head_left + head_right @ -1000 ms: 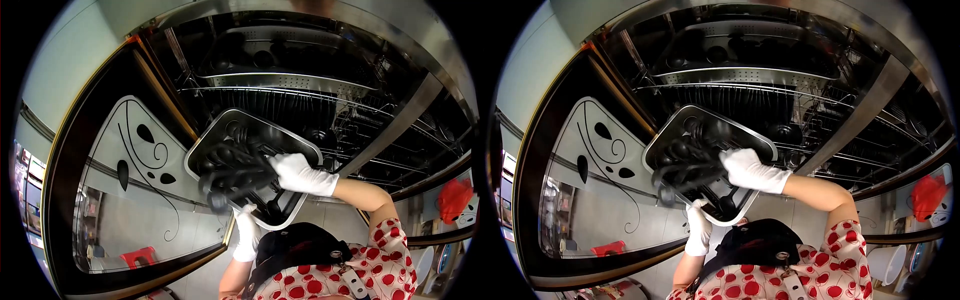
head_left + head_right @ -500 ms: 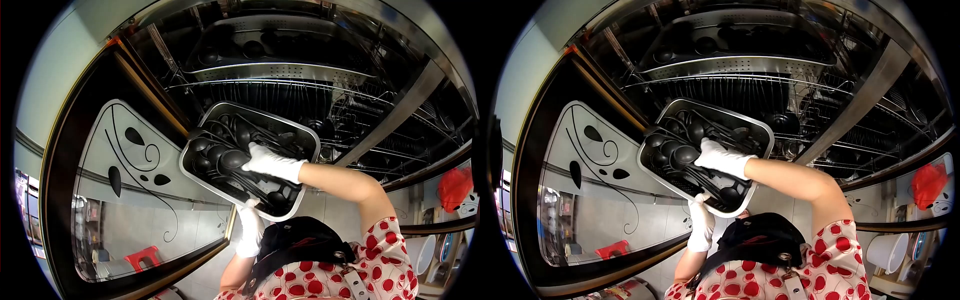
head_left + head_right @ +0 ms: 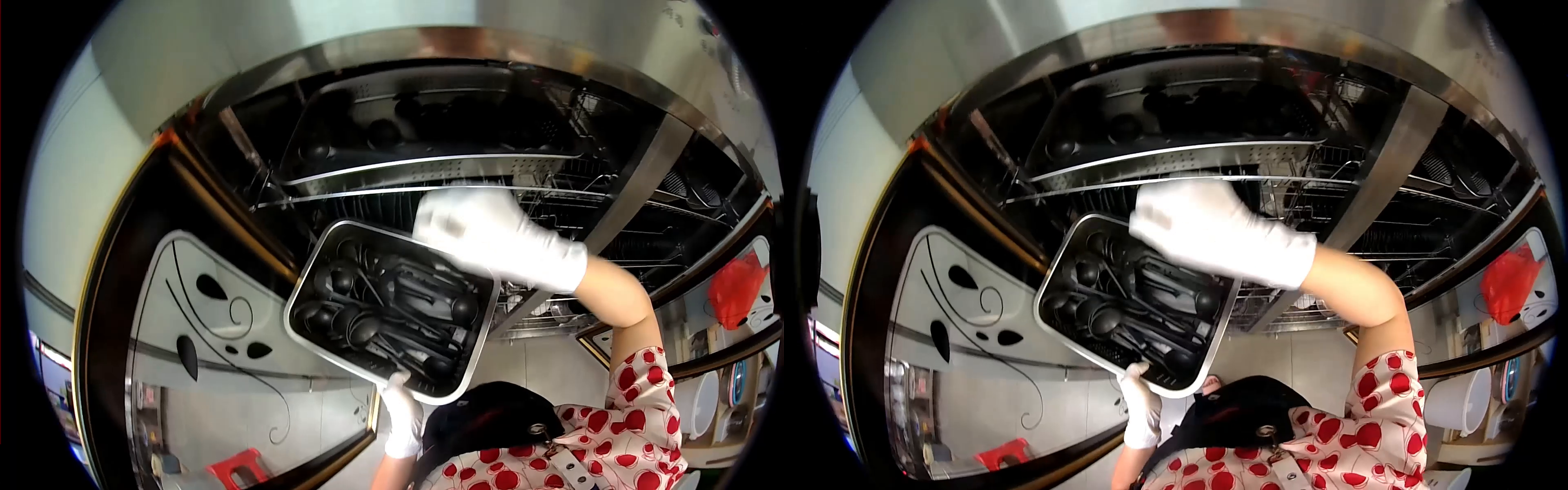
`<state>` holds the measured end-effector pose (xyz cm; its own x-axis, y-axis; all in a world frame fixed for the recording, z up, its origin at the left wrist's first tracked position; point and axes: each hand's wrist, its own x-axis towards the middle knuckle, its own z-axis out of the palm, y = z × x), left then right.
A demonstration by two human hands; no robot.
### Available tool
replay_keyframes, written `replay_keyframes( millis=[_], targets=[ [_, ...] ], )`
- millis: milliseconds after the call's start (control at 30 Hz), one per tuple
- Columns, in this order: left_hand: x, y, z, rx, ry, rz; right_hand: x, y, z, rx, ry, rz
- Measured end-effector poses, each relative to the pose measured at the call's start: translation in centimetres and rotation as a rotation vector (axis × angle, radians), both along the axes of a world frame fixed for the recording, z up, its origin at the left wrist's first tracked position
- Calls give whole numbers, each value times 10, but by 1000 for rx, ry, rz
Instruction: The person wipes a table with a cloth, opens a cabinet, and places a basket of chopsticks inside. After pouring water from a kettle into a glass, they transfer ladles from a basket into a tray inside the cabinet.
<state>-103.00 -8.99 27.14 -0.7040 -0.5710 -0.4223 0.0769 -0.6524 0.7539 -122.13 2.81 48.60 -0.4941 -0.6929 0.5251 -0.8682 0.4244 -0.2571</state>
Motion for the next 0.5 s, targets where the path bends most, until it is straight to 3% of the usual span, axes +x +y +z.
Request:
replay_keyframes(
  millis=[67, 133, 167, 200, 267, 367, 500],
  targets=[
    [-1, 0, -6, 43, 2, 47, -46, 13, 43, -173, 3, -162],
    [-3, 0, -8, 58, -16, 60, -111, 33, 66, -15, 87, -547],
    [-2, -1, -14, 53, -26, 63, -124, 38, 82, 172, -58, -794],
    [-2, -2, -17, 46, -35, 67, -145, 43, 92, 314, -278, -803],
    [-2, -2, -16, 9, -18, 52, -166, 57, 87, 485, -221, -724],
    [-2, 0, -4, -43, -7, 24, -208, 69, 61, 479, -390, -554],
    [-2, -2, -11, -21, -50, 56, -196, 39, 59, 689, -427, -665]
  ],
)
